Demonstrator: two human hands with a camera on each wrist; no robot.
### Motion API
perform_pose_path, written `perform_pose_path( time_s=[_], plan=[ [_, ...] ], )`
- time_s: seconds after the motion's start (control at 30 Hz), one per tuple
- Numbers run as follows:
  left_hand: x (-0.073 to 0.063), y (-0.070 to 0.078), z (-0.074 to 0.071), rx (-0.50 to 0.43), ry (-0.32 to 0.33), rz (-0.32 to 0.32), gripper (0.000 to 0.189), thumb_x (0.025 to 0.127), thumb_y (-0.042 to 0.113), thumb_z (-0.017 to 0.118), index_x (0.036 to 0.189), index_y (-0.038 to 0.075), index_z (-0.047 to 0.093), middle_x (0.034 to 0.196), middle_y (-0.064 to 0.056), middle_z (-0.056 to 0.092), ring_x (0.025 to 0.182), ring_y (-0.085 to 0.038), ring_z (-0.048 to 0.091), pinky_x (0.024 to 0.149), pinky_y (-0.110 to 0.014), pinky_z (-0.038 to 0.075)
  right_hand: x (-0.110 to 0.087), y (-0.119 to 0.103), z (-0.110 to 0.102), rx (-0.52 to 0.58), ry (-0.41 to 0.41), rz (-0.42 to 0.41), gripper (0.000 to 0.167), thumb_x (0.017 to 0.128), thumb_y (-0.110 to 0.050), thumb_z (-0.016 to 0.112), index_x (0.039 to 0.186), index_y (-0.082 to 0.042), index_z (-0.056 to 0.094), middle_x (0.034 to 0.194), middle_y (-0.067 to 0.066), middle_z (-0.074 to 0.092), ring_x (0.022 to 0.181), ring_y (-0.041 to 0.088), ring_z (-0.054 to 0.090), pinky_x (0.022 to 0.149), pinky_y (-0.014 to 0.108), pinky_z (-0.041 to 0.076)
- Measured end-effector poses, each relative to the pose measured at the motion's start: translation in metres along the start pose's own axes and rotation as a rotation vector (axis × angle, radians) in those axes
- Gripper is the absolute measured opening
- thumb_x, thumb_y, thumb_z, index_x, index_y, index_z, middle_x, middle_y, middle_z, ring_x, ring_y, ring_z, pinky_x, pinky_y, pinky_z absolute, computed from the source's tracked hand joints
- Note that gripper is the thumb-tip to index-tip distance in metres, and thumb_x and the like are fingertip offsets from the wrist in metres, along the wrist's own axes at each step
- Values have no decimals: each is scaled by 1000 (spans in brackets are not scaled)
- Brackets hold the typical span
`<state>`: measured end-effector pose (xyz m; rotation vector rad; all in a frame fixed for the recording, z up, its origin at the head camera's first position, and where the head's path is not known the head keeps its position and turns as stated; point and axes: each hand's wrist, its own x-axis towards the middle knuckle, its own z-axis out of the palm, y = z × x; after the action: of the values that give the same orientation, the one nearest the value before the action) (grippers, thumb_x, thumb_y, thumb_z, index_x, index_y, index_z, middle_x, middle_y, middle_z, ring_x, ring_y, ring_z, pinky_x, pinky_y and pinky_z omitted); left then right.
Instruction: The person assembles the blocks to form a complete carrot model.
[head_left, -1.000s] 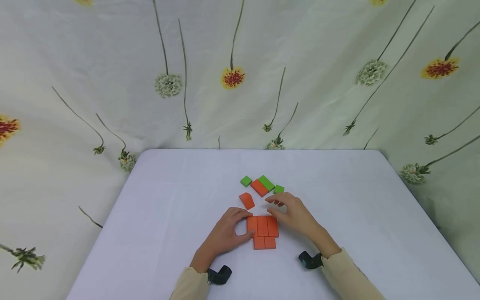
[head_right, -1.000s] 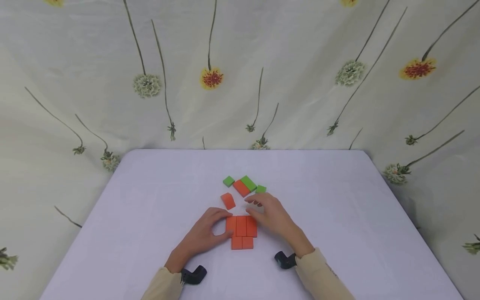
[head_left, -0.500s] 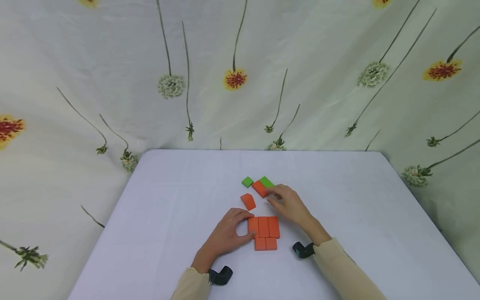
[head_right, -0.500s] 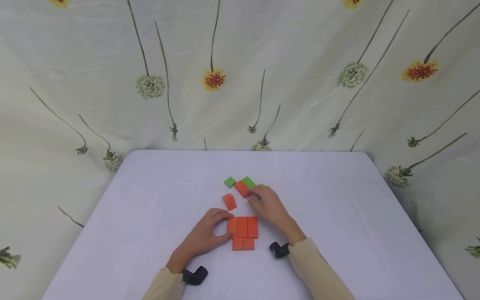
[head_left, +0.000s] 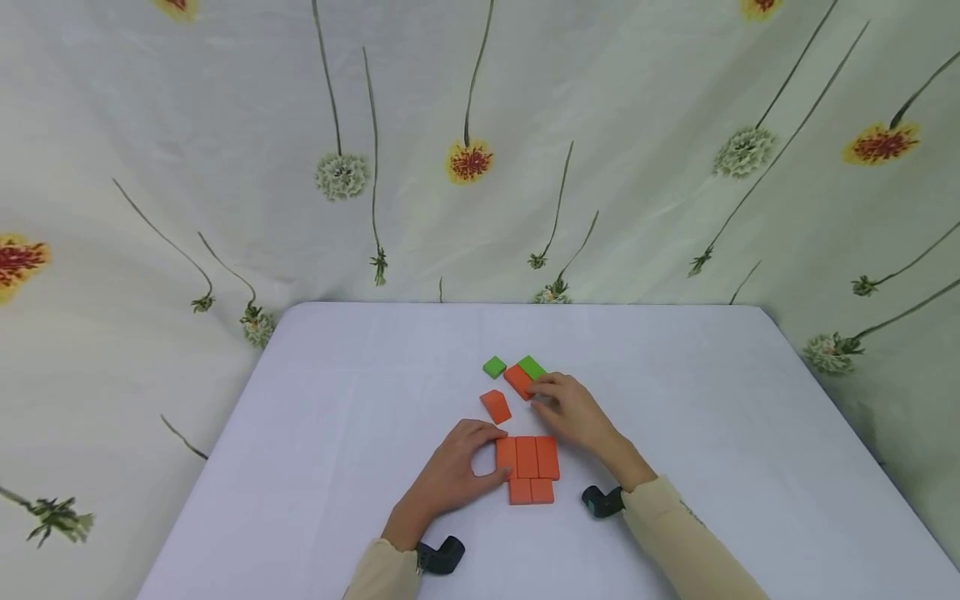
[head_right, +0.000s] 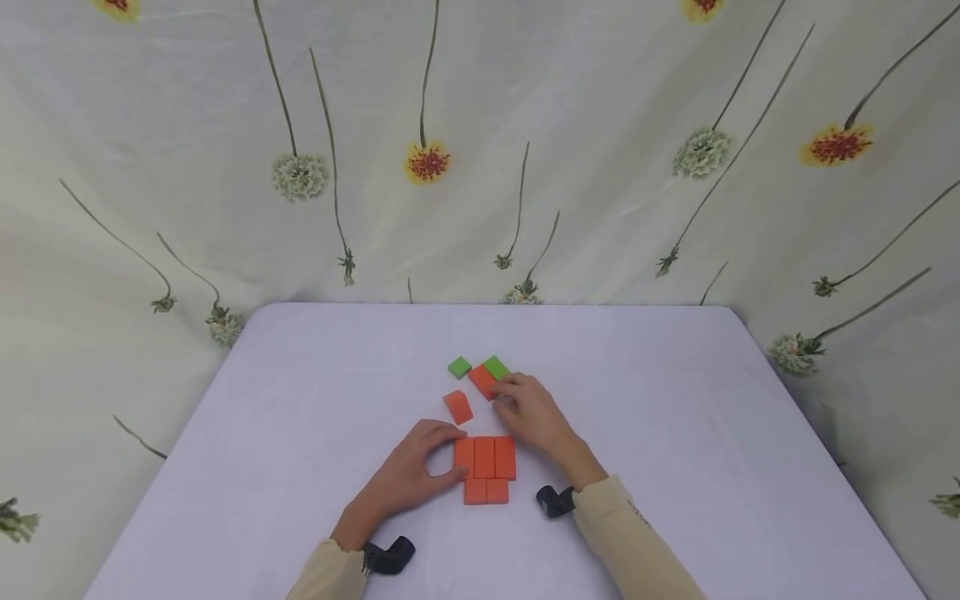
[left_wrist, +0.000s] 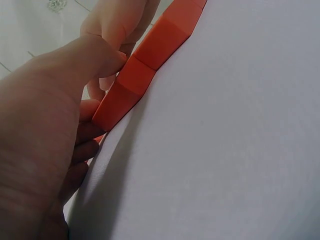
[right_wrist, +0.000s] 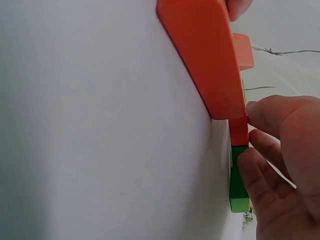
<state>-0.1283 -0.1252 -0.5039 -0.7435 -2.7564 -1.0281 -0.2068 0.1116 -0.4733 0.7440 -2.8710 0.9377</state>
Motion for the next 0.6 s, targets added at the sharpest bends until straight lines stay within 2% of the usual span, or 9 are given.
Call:
perform_pose_path(
  time_s=[0.23,0.6],
  plan=[
    [2,-1,-1,2,-7,5,46,88,33,82,128,16,68,126,2,64,121,-15,56,105,-36,53,1,-3,-2,-16,29,-9,19,92,-10,77,111,-10,77,116,7,68,107,23,64,89,37,60],
    [0,0,-1,2,-5,-3,44,89,35,80,128,17,68,126,2,64,121,-15,56,104,-37,54,-1,-7,-1,-44,17,69,15,89,-15,82,102,-16,76,109,1,69,103,18,66,94,36,58]
  ],
)
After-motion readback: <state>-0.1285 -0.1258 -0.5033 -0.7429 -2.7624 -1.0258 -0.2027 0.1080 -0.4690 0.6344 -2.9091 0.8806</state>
